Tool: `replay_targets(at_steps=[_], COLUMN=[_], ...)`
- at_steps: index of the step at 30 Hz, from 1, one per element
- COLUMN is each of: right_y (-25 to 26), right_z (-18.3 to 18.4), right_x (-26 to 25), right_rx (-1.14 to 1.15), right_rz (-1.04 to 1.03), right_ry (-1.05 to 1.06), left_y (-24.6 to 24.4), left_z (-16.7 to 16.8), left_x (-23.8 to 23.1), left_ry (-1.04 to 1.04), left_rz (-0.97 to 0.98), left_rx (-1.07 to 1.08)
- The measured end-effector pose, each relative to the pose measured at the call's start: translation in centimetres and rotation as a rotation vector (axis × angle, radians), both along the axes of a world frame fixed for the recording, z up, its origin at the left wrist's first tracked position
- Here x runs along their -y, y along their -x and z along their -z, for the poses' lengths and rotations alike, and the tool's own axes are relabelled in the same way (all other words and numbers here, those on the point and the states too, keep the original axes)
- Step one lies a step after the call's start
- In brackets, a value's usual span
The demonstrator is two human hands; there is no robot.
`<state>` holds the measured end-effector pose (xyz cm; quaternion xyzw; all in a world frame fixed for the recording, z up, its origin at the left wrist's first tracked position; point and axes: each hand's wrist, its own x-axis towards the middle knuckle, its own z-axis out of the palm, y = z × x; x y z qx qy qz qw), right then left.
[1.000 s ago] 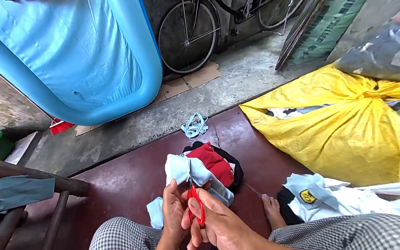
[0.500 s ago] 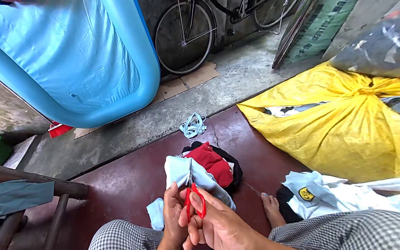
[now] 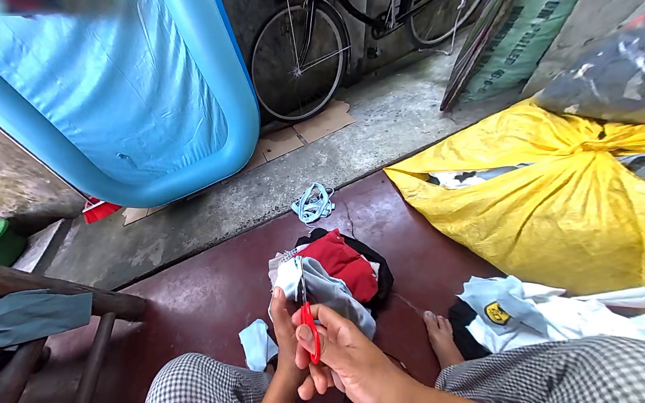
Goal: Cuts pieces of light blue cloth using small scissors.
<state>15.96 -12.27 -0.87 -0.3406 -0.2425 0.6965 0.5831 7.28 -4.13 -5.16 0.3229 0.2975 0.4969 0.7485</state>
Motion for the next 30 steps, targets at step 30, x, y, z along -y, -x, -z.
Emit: replay_targets(at_steps=[30], right_y=[0.8], right_z=[1.3], right_x=[1.1], right_rx=[0.273], right_rz=[-0.075], right_ry=[-0.063], left_y=[0.5], left_z=[-2.7], left_x=[-3.8], left_ry=[0.310], left_rz=[0.140], left_rx=[0.360])
